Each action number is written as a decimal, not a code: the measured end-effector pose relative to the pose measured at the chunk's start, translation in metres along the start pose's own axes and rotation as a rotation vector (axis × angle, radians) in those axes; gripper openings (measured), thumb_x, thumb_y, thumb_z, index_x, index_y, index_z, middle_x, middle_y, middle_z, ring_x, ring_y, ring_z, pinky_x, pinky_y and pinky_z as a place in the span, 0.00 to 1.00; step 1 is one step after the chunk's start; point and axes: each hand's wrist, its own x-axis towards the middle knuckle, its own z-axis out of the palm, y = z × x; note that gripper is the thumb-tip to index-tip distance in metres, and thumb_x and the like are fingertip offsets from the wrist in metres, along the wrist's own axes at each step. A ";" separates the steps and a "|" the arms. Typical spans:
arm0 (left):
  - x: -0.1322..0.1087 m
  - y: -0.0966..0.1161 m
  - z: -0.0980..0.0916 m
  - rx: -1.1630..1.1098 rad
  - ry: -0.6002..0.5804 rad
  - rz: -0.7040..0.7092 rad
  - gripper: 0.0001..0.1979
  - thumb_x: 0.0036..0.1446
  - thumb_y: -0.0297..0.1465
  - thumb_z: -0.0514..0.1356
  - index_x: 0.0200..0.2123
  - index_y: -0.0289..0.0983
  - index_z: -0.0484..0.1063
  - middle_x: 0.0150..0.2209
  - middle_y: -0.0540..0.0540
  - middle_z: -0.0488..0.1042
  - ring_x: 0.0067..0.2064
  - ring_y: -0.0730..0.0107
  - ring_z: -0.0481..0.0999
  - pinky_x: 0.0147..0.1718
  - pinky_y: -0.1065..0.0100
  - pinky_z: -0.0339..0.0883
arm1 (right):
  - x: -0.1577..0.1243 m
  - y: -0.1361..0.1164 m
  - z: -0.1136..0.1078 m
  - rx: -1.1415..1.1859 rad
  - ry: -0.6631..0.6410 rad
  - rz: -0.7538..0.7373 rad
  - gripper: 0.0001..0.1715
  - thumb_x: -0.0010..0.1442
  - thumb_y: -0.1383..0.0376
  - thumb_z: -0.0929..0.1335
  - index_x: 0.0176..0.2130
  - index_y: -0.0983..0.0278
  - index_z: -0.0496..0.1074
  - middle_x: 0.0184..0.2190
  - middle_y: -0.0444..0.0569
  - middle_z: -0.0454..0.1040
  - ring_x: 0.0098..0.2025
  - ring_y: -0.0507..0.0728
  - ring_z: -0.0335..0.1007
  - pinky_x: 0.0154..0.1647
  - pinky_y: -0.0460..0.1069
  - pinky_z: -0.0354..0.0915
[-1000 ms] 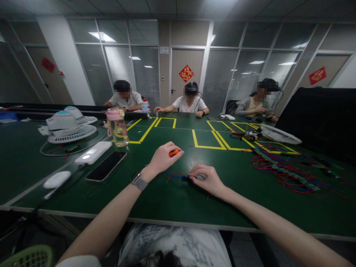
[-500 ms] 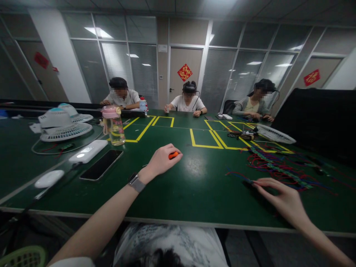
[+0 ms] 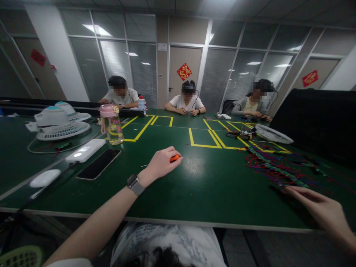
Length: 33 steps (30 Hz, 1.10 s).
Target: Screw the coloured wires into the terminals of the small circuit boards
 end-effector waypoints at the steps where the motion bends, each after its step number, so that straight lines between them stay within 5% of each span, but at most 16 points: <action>1: 0.000 0.000 0.000 0.002 -0.001 0.004 0.15 0.63 0.39 0.53 0.38 0.37 0.76 0.37 0.47 0.74 0.34 0.71 0.74 0.36 0.69 0.66 | 0.000 -0.001 -0.001 0.044 -0.046 0.066 0.22 0.33 0.45 0.72 0.24 0.57 0.82 0.31 0.53 0.82 0.39 0.72 0.78 0.27 0.55 0.72; 5: 0.000 0.001 0.001 0.002 -0.014 0.007 0.15 0.64 0.39 0.53 0.38 0.37 0.76 0.37 0.47 0.74 0.34 0.71 0.74 0.36 0.69 0.66 | -0.001 -0.008 -0.003 0.135 -0.082 0.202 0.22 0.28 0.50 0.74 0.24 0.59 0.82 0.34 0.55 0.82 0.46 0.74 0.75 0.31 0.56 0.72; 14: 0.000 0.000 0.002 -0.009 -0.012 -0.003 0.15 0.63 0.39 0.53 0.37 0.37 0.76 0.37 0.47 0.74 0.33 0.71 0.73 0.36 0.68 0.66 | 0.000 -0.001 -0.006 0.148 -0.035 0.148 0.20 0.30 0.50 0.74 0.24 0.59 0.81 0.32 0.55 0.82 0.43 0.74 0.76 0.33 0.58 0.72; 33: -0.001 -0.002 0.002 0.004 -0.037 0.003 0.15 0.64 0.39 0.52 0.38 0.37 0.75 0.38 0.48 0.73 0.33 0.72 0.73 0.35 0.69 0.66 | 0.005 0.011 -0.005 -0.017 -0.197 0.023 0.21 0.30 0.48 0.72 0.23 0.59 0.79 0.33 0.55 0.81 0.41 0.71 0.77 0.43 0.58 0.69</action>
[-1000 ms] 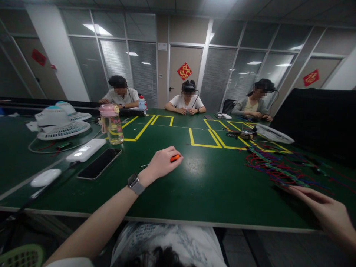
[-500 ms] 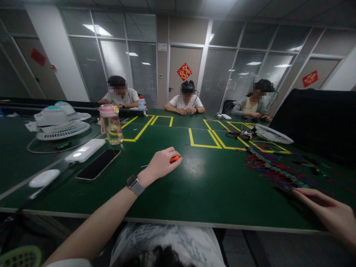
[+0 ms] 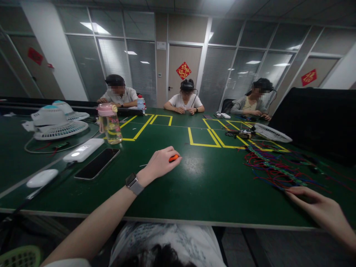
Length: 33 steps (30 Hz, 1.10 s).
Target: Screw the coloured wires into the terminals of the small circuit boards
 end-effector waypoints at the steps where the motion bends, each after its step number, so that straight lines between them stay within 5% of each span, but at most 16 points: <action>1: 0.000 0.000 0.000 0.001 0.002 0.001 0.15 0.64 0.39 0.52 0.38 0.37 0.75 0.38 0.48 0.73 0.33 0.72 0.73 0.35 0.69 0.66 | 0.000 -0.001 0.000 -0.012 -0.005 0.003 0.22 0.30 0.47 0.71 0.23 0.59 0.79 0.33 0.55 0.81 0.41 0.72 0.77 0.44 0.58 0.69; 5: 0.001 0.000 0.001 0.027 0.006 0.008 0.15 0.64 0.39 0.53 0.38 0.37 0.75 0.37 0.48 0.73 0.34 0.71 0.73 0.36 0.68 0.66 | 0.006 -0.003 -0.006 -0.080 -0.060 -0.004 0.24 0.29 0.45 0.70 0.22 0.59 0.79 0.33 0.53 0.82 0.42 0.72 0.77 0.44 0.58 0.71; 11: 0.001 0.000 0.002 0.050 0.008 0.018 0.15 0.64 0.38 0.53 0.37 0.37 0.76 0.37 0.48 0.73 0.33 0.71 0.74 0.35 0.69 0.66 | 0.025 0.001 -0.013 -0.383 -0.192 -0.157 0.22 0.36 0.45 0.68 0.24 0.56 0.81 0.28 0.48 0.82 0.33 0.69 0.79 0.32 0.55 0.73; 19: 0.000 0.001 0.002 0.058 0.002 0.027 0.15 0.64 0.39 0.53 0.38 0.37 0.75 0.37 0.48 0.73 0.32 0.72 0.73 0.34 0.69 0.66 | 0.030 0.004 -0.004 -0.504 -0.240 -0.365 0.18 0.44 0.52 0.64 0.24 0.58 0.79 0.29 0.50 0.82 0.33 0.66 0.80 0.35 0.54 0.74; 33: -0.001 0.000 0.004 0.075 0.000 0.044 0.15 0.64 0.39 0.52 0.38 0.37 0.75 0.37 0.48 0.73 0.32 0.72 0.73 0.34 0.69 0.66 | 0.053 0.002 -0.011 -0.451 -0.364 -0.066 0.22 0.38 0.45 0.70 0.23 0.59 0.81 0.25 0.49 0.81 0.33 0.67 0.78 0.30 0.52 0.67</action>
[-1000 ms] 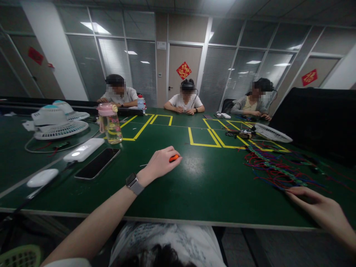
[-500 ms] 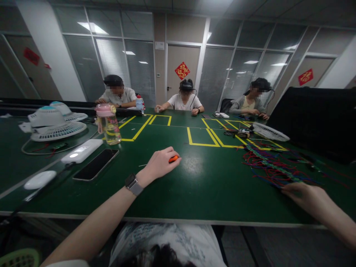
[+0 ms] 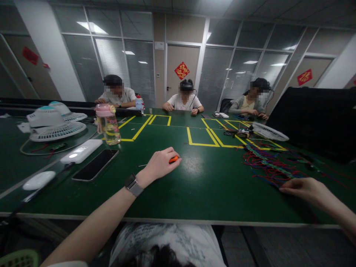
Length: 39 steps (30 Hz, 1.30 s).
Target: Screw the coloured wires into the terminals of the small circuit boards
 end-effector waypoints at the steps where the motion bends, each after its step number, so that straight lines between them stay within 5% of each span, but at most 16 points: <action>1: 0.000 0.000 0.000 0.004 0.000 0.001 0.15 0.64 0.39 0.52 0.38 0.37 0.75 0.37 0.48 0.73 0.33 0.72 0.73 0.34 0.69 0.66 | 0.001 0.001 0.000 -0.005 -0.011 0.003 0.22 0.38 0.45 0.71 0.23 0.59 0.81 0.25 0.49 0.81 0.33 0.67 0.78 0.30 0.52 0.67; 20: 0.000 0.002 -0.001 0.009 -0.009 0.001 0.15 0.64 0.39 0.52 0.38 0.37 0.75 0.37 0.48 0.73 0.33 0.71 0.74 0.34 0.69 0.66 | 0.015 -0.003 -0.006 -0.003 -0.115 -0.080 0.17 0.40 0.53 0.71 0.29 0.60 0.82 0.29 0.50 0.82 0.36 0.65 0.78 0.36 0.52 0.70; 39: 0.000 0.002 0.000 0.002 -0.014 0.012 0.15 0.64 0.38 0.53 0.38 0.37 0.75 0.37 0.47 0.73 0.33 0.71 0.74 0.34 0.69 0.66 | -0.003 -0.031 -0.002 -0.319 0.013 -0.012 0.11 0.47 0.59 0.68 0.32 0.56 0.79 0.33 0.48 0.80 0.36 0.63 0.77 0.31 0.52 0.66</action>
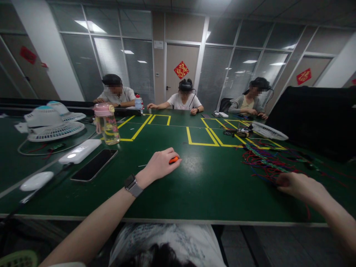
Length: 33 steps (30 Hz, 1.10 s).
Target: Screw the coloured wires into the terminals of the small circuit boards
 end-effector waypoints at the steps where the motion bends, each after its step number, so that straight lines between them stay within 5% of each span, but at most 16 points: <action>1: 0.000 0.000 0.000 -0.004 0.000 0.000 0.15 0.64 0.38 0.53 0.38 0.37 0.75 0.37 0.47 0.73 0.33 0.71 0.74 0.34 0.69 0.66 | 0.001 0.001 -0.001 0.019 0.001 -0.006 0.10 0.46 0.59 0.69 0.31 0.56 0.79 0.32 0.48 0.80 0.36 0.63 0.77 0.31 0.52 0.66; 17: 0.000 0.000 -0.001 -0.007 -0.001 0.005 0.15 0.64 0.39 0.52 0.38 0.37 0.76 0.36 0.47 0.73 0.32 0.72 0.74 0.33 0.69 0.66 | 0.012 0.004 -0.006 0.112 -0.094 0.031 0.07 0.42 0.61 0.72 0.26 0.58 0.79 0.26 0.47 0.80 0.30 0.61 0.77 0.28 0.50 0.66; 23: 0.000 0.000 -0.001 0.006 -0.003 0.006 0.15 0.64 0.39 0.53 0.38 0.37 0.76 0.36 0.47 0.73 0.32 0.71 0.74 0.33 0.69 0.66 | 0.004 0.006 0.001 0.080 0.015 -0.007 0.09 0.44 0.60 0.71 0.30 0.56 0.80 0.31 0.47 0.81 0.36 0.63 0.78 0.31 0.51 0.66; 33: 0.000 0.000 -0.001 -0.014 -0.009 -0.001 0.15 0.64 0.39 0.53 0.38 0.37 0.76 0.37 0.47 0.74 0.32 0.71 0.74 0.33 0.69 0.66 | -0.013 0.006 0.012 0.053 0.100 -0.076 0.11 0.45 0.58 0.69 0.30 0.54 0.81 0.29 0.44 0.81 0.34 0.62 0.78 0.29 0.50 0.68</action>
